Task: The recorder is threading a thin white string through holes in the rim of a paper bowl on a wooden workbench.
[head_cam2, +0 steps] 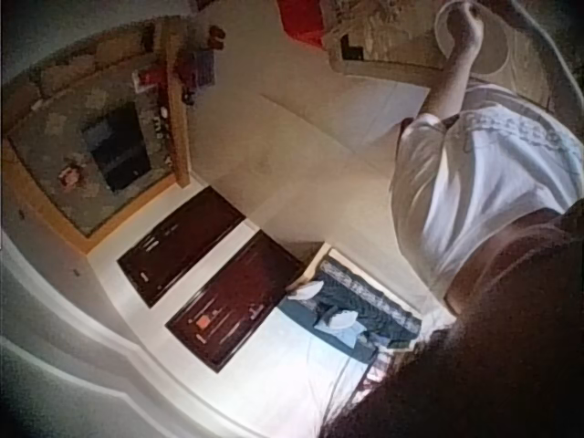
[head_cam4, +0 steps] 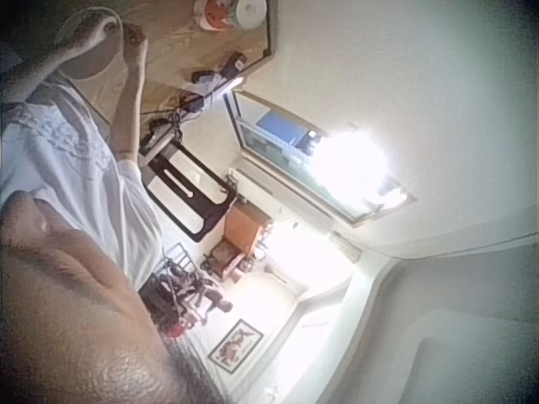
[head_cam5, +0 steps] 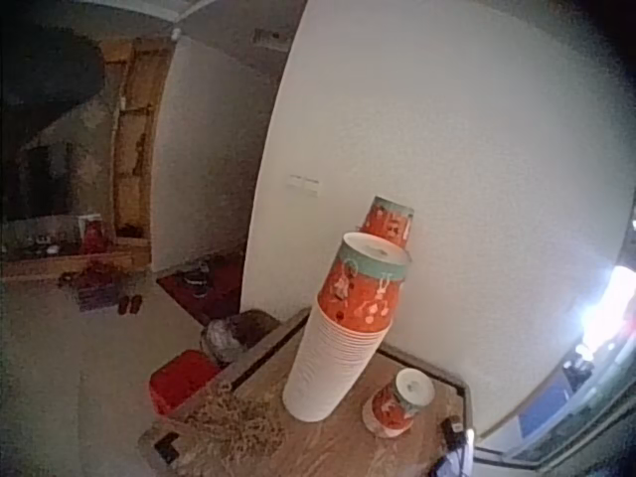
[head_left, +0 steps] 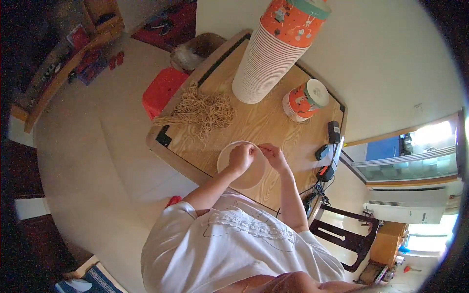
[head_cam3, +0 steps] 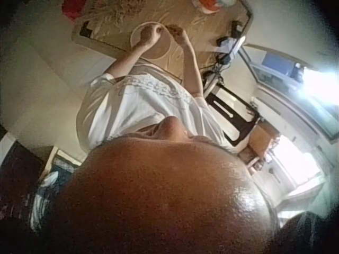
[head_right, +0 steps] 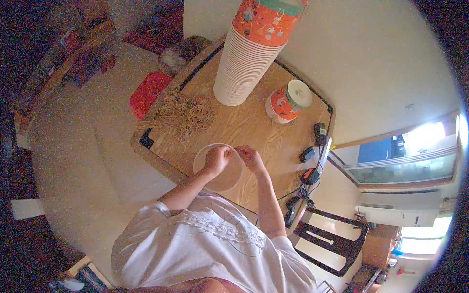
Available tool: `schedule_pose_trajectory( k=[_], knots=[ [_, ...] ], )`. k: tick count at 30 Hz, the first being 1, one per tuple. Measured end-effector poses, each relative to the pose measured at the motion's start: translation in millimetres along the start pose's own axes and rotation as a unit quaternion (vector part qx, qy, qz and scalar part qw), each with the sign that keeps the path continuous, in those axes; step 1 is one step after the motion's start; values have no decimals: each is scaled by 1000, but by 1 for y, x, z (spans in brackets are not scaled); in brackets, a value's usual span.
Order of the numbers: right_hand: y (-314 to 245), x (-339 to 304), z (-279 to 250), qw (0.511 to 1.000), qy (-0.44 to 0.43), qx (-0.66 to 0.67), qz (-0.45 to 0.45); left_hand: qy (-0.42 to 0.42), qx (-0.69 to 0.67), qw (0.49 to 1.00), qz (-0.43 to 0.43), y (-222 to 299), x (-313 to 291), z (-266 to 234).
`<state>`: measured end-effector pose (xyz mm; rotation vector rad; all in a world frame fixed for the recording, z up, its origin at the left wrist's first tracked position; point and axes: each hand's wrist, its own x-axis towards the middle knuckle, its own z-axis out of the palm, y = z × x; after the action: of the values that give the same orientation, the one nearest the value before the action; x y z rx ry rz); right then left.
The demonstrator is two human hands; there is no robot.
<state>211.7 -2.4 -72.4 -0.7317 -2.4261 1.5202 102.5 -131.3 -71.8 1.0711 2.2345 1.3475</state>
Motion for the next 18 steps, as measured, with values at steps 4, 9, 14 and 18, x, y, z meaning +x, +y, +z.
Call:
schedule_pose_trajectory(
  k=[4,9,14,18],
  knots=[
    [1,2,-2,998,-38,26,33,12,10,1000,19,-2,0,4],
    [7,2,0,994,-40,97,-3,-1,38,999,29,14,-1,-6],
    [-4,0,0,1000,6,-8,21,-10,176,976,131,24,14,-26],
    [-24,1,3,996,79,-52,0,-47,243,959,140,18,24,-19]
  ],
)
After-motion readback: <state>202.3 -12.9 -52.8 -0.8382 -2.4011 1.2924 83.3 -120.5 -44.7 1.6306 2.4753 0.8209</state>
